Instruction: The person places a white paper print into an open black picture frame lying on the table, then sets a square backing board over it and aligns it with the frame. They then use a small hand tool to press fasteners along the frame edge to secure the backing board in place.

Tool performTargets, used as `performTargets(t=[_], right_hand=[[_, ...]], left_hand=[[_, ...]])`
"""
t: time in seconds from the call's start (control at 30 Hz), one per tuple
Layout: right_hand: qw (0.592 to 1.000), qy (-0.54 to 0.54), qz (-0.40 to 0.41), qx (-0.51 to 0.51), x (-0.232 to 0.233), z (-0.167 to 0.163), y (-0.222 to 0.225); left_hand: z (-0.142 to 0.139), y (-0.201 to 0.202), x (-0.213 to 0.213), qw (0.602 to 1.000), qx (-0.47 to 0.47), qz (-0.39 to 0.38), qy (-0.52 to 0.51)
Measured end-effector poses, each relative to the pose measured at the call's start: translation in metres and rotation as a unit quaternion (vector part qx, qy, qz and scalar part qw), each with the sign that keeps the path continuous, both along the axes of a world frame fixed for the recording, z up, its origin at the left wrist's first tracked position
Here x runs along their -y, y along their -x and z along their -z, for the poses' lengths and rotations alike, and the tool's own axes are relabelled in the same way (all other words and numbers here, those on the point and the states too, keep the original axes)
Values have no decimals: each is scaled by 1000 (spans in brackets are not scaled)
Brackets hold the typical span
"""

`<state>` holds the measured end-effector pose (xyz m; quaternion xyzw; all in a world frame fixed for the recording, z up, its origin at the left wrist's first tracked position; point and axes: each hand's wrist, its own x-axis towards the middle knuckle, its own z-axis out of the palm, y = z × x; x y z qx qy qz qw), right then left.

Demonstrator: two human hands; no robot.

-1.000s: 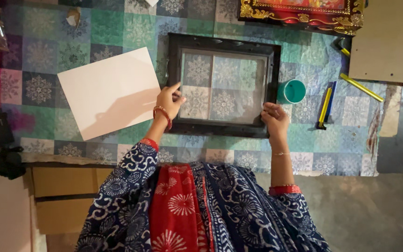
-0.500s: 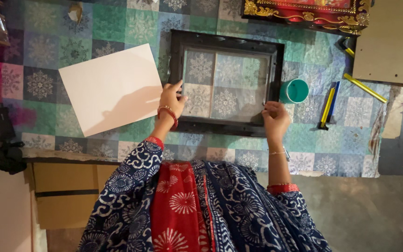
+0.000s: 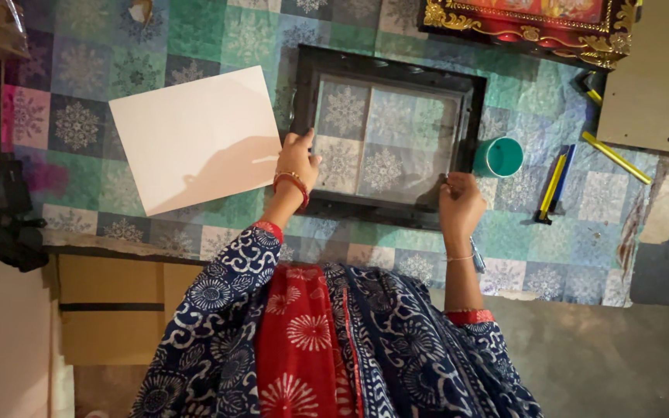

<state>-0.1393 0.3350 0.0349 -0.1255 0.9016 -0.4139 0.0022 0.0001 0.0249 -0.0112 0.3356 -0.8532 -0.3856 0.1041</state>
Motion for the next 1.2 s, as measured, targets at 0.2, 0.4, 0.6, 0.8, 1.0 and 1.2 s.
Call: performTargets(t=[0.2, 0.4, 0.6, 0.8, 1.0, 1.2], right_hand=[[1000, -19, -6, -1, 0, -4, 0], [1000, -18, -10, 7, -1, -6, 2], [999, -38, -21, 12, -2, -2, 9], [997, -62, -38, -6, -6, 7, 16], [998, -41, -42, 9, -11, 15, 21], [999, -27, -40, 20, -9, 13, 21]], left_hand=[[-15, 0, -3, 998, 58, 16, 28], [-24, 0, -7, 994, 93, 28, 47], [-26, 1, -9, 989, 127, 34, 61], [-23, -1, -7, 989, 123, 46, 73], [-28, -3, -3, 989, 137, 38, 48], [-31, -3, -2, 990, 129, 42, 45]])
